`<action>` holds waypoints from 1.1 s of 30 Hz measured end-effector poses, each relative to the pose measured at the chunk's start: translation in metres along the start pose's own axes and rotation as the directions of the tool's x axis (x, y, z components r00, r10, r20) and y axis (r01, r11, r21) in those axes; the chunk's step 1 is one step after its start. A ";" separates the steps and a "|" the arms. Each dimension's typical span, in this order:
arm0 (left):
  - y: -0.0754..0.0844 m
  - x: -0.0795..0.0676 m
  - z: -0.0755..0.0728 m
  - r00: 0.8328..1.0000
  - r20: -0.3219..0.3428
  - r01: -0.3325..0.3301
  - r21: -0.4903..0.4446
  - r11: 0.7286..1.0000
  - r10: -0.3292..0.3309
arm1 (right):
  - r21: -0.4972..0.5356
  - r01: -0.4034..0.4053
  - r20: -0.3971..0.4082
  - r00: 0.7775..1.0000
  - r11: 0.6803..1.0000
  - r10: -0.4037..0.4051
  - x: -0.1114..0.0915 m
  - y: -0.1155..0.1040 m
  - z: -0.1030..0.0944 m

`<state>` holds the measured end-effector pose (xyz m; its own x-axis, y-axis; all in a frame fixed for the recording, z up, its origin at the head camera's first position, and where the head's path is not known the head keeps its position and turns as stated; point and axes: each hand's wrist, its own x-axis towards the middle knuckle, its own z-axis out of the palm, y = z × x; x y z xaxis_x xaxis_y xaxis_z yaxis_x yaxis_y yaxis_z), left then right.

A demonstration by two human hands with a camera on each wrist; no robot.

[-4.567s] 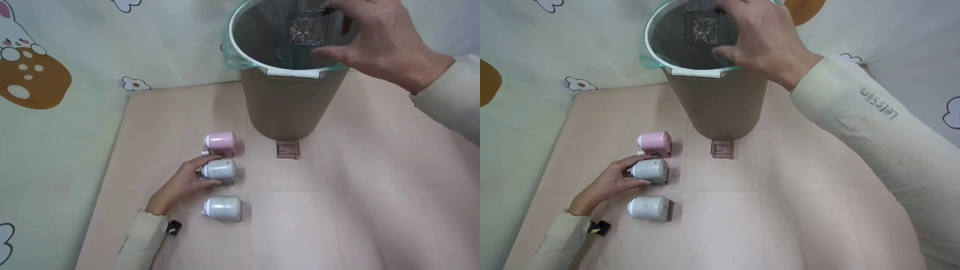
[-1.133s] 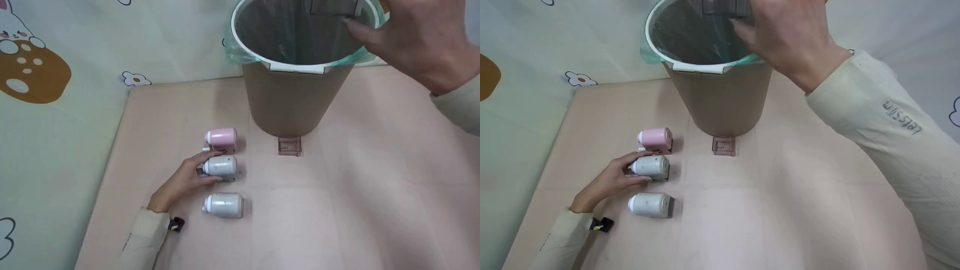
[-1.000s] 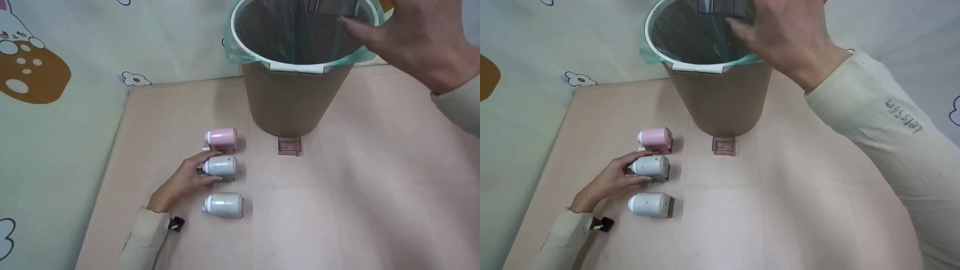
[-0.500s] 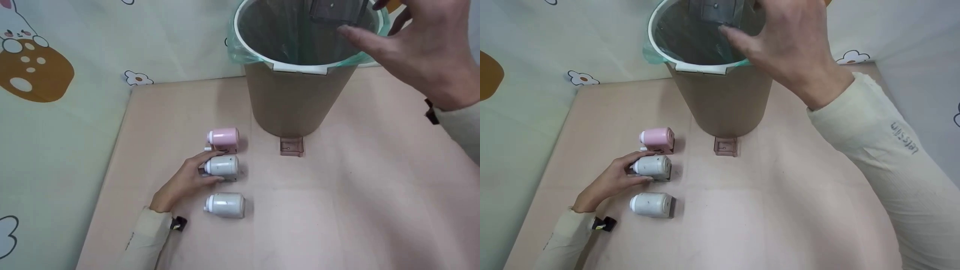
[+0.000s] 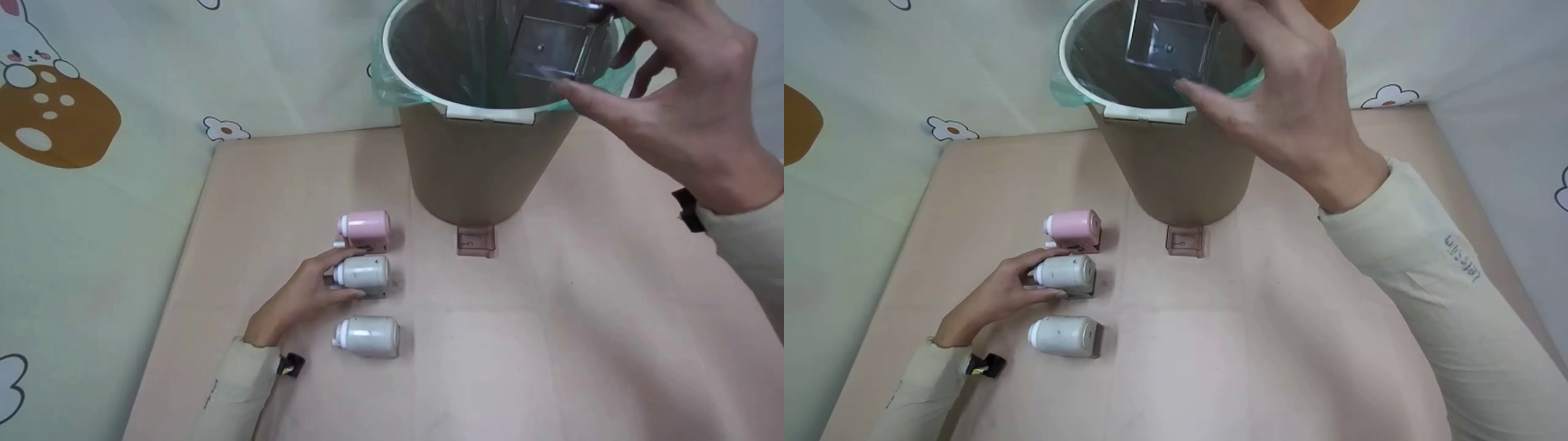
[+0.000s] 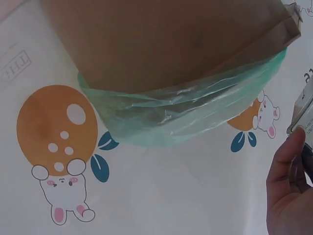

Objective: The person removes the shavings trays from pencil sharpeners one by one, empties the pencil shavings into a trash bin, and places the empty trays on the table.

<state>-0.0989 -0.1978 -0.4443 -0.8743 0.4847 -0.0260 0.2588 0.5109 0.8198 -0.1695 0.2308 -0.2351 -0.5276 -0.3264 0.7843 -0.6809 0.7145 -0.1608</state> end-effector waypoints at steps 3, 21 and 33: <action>0.000 0.001 0.000 1.000 -0.014 -0.021 0.017 1.000 0.021 | 0.029 -0.043 -0.017 0.999 0.999 0.043 -0.006 -0.006 0.001; 0.000 0.000 0.000 1.000 -0.013 -0.015 0.014 1.000 0.015 | 0.112 -0.133 0.063 0.990 0.985 0.127 -0.021 -0.043 -0.001; -0.001 0.000 0.002 0.999 -0.026 -0.037 0.037 0.999 0.038 | 0.201 -0.143 0.043 0.990 0.969 0.138 -0.029 -0.054 0.005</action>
<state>-0.0985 -0.1970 -0.4463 -0.8742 0.4852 0.0196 0.3056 0.5185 0.7986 -0.1202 0.1984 -0.2525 -0.6377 -0.2514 0.7281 -0.6861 0.6151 -0.3885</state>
